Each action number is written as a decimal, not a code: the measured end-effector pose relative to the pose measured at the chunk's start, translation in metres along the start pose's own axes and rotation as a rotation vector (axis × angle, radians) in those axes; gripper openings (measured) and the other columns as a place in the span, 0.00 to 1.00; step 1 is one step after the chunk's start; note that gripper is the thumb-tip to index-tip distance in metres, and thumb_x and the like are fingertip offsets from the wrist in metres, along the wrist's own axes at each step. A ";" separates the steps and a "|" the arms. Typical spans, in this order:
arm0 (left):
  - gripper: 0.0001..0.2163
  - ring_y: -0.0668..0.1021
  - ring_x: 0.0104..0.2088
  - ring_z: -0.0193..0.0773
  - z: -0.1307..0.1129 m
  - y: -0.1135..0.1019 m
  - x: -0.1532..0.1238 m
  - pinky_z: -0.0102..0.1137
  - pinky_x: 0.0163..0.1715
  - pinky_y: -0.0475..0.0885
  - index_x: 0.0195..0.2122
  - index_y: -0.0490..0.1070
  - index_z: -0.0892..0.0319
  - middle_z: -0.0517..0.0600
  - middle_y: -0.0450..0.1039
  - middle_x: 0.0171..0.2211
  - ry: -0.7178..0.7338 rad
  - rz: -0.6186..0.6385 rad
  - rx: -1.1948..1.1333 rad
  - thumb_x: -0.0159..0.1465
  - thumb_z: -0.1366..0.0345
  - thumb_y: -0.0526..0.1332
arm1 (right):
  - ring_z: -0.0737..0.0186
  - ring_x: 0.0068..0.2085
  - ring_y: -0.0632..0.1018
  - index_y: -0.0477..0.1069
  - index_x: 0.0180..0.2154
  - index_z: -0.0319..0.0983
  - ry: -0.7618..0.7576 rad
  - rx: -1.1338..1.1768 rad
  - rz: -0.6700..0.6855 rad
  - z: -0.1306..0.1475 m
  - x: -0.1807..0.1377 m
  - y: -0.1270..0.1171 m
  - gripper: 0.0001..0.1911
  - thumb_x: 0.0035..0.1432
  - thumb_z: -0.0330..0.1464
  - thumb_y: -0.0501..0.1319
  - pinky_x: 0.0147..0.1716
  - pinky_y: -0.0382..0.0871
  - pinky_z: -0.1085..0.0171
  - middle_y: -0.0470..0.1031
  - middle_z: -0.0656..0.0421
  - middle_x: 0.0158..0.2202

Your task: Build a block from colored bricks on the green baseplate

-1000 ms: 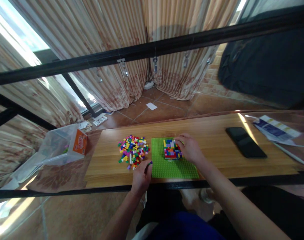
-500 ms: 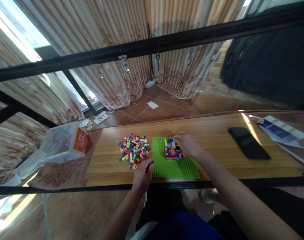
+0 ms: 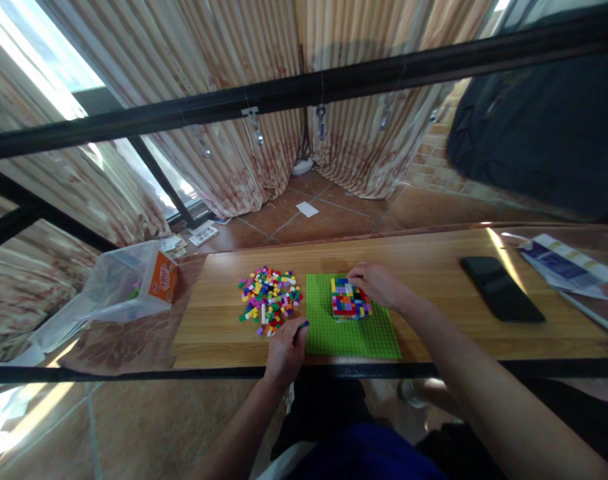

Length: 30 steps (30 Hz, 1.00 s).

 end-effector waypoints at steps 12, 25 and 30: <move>0.09 0.81 0.41 0.39 0.001 0.001 -0.001 0.35 0.45 0.78 0.43 0.74 0.58 0.53 0.80 0.38 0.012 -0.012 0.002 0.69 0.65 0.55 | 0.58 0.36 0.80 0.78 0.34 0.39 0.154 0.404 -0.337 -0.011 -0.027 0.002 0.12 0.58 0.39 0.59 0.39 0.72 0.61 0.82 0.57 0.34; 0.09 0.81 0.40 0.38 -0.004 -0.001 0.001 0.34 0.44 0.78 0.43 0.74 0.58 0.52 0.80 0.38 -0.013 -0.006 -0.021 0.69 0.64 0.55 | 0.67 0.27 0.75 0.78 0.31 0.40 0.265 0.979 -0.488 -0.013 -0.040 0.010 0.15 0.40 0.40 0.72 0.29 0.72 0.66 0.76 0.62 0.26; 0.09 0.81 0.40 0.39 -0.003 0.000 0.000 0.35 0.44 0.78 0.42 0.75 0.58 0.52 0.80 0.38 -0.014 -0.009 -0.020 0.69 0.64 0.55 | 0.68 0.25 0.75 0.77 0.31 0.41 0.298 1.106 -0.497 -0.011 -0.045 0.011 0.16 0.40 0.40 0.74 0.26 0.72 0.67 0.75 0.64 0.25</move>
Point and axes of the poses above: each hand's wrist, its own x-axis towards the middle knuckle, its own y-axis out of the palm, z = x × y, the point moved 3 cm from there along x, towards the middle knuckle
